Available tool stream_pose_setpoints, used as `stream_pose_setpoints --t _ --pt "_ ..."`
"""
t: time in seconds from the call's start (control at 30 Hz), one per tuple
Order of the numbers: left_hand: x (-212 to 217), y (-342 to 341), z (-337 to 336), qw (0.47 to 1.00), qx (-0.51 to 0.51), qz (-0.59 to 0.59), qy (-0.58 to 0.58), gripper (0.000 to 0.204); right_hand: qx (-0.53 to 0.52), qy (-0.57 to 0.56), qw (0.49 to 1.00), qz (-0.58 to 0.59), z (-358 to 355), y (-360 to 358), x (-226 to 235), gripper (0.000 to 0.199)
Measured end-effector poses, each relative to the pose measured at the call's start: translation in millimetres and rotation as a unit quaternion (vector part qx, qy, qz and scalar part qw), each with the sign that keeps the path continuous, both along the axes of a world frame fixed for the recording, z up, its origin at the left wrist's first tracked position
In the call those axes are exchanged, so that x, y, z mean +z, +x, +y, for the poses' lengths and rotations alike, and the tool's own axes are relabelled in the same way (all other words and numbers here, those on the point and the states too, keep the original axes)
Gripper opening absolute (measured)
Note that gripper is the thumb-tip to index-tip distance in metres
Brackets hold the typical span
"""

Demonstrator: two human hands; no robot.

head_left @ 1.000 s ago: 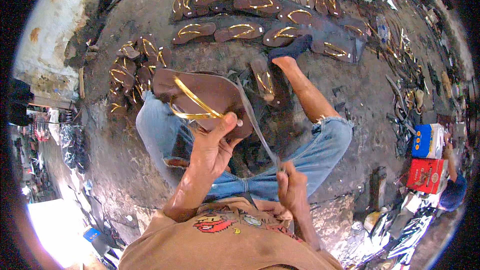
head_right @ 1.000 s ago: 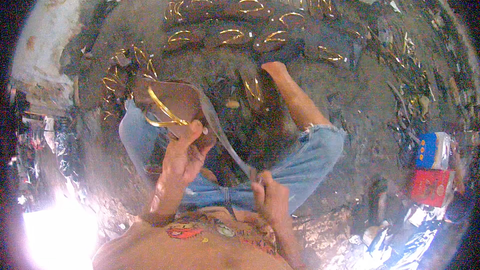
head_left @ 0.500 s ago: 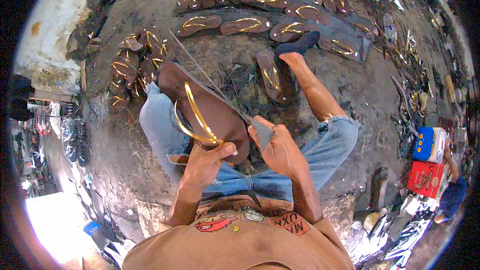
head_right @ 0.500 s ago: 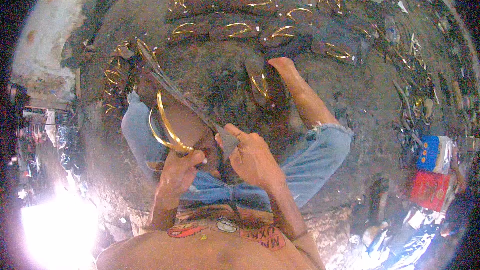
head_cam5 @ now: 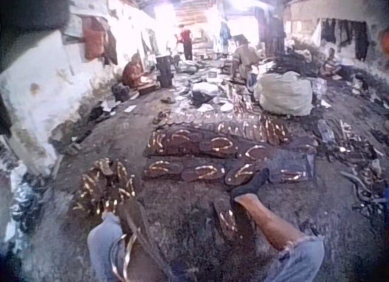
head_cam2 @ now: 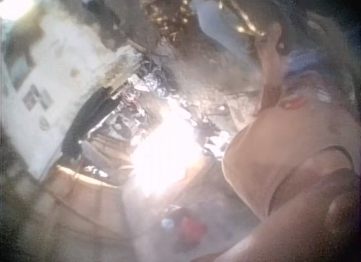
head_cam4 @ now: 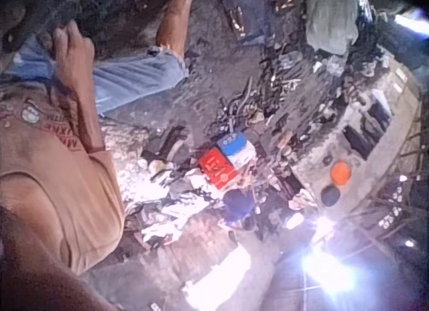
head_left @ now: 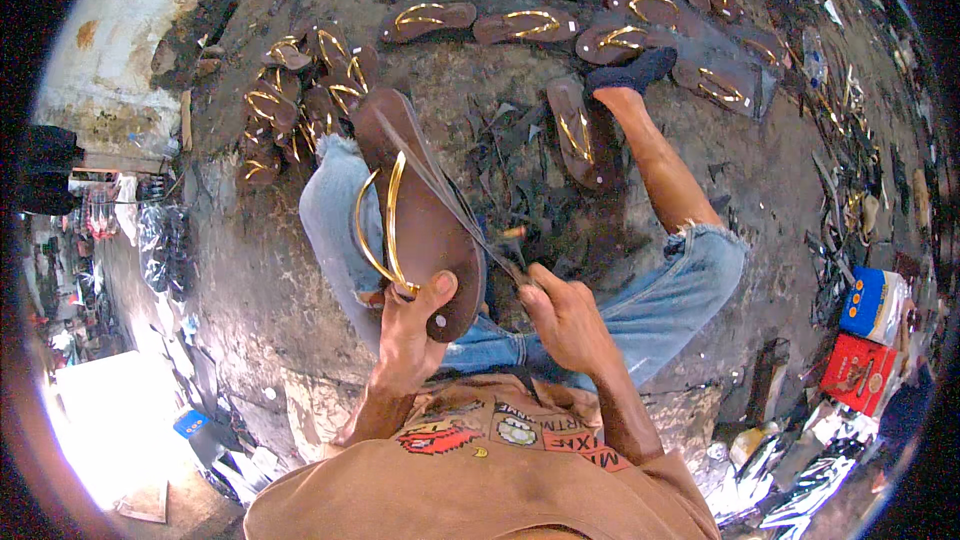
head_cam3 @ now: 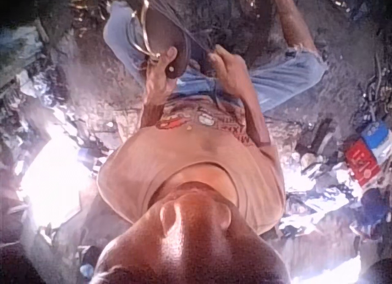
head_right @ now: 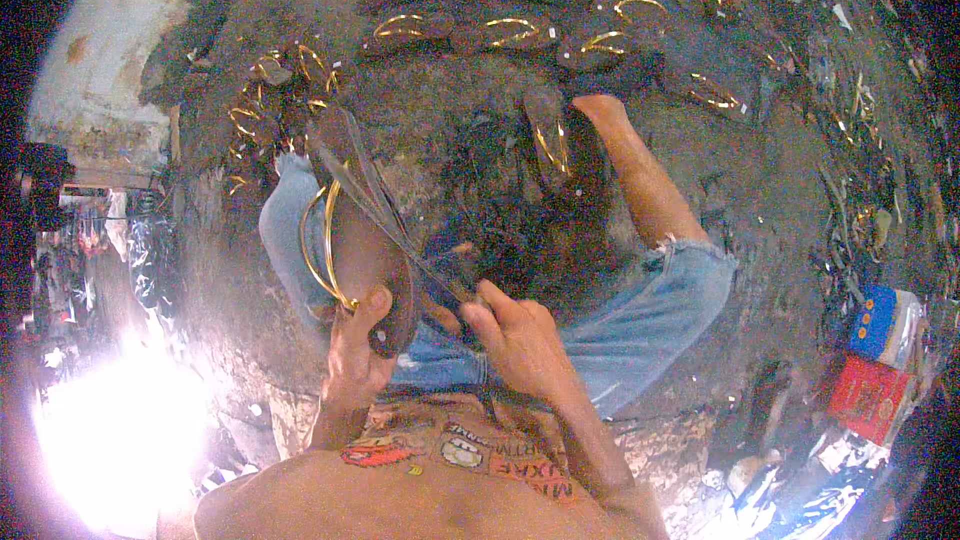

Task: The person sits on the floor and uses a knife to trim the edges of brown flip-flops with gold straps. They handle the sandals one at a time, scraping the knife along the perimeter to remove excess material, then place the finished items back in a pile.

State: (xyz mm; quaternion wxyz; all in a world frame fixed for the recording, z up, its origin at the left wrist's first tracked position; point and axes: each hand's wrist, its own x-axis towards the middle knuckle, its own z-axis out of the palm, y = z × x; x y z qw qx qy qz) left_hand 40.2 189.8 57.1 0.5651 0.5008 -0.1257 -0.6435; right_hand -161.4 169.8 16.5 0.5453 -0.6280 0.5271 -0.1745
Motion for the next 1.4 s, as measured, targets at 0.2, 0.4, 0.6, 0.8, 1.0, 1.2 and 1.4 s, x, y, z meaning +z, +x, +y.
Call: stream_pose_setpoints --t 0.2,0.4,0.6,0.8,1.0,1.2,1.4 --pt "7.3 -1.2 0.3 1.0 -0.006 0.0 0.017 0.045 -0.065 -0.166 0.982 -0.067 -61.5 57.9 -35.3 0.033" --pt "-18.6 11.1 8.1 0.963 -0.187 -0.176 0.087 0.05 -0.183 -0.055 0.928 -0.319 -113.7 72.1 -15.3 0.028" --pt "29.3 6.5 -56.0 0.967 -0.007 -0.226 -0.114 0.046 -0.192 -0.037 0.945 -0.262 -55.6 46.9 27.3 0.02" --pt "45.9 37.2 -59.0 0.985 -0.09 -0.146 0.009 0.055 -0.151 -0.11 0.976 -0.113 29.1 -6.9 22.3 0.023" --pt "32.6 31.6 -40.9 0.99 -0.061 -0.128 -0.004 0.055 -0.046 -0.028 0.998 0.024 120.1 -32.9 17.6 0.036" --pt "44.5 30.7 -41.9 0.98 -0.122 -0.153 0.02 0.054 -0.047 -0.055 0.996 0.061 58.1 -12.2 -0.4 0.032" --pt "38.9 34.9 -48.6 0.978 -0.143 -0.152 -0.011 0.049 0.077 -0.083 0.991 0.07 -46.9 0.6 37.4 0.031"
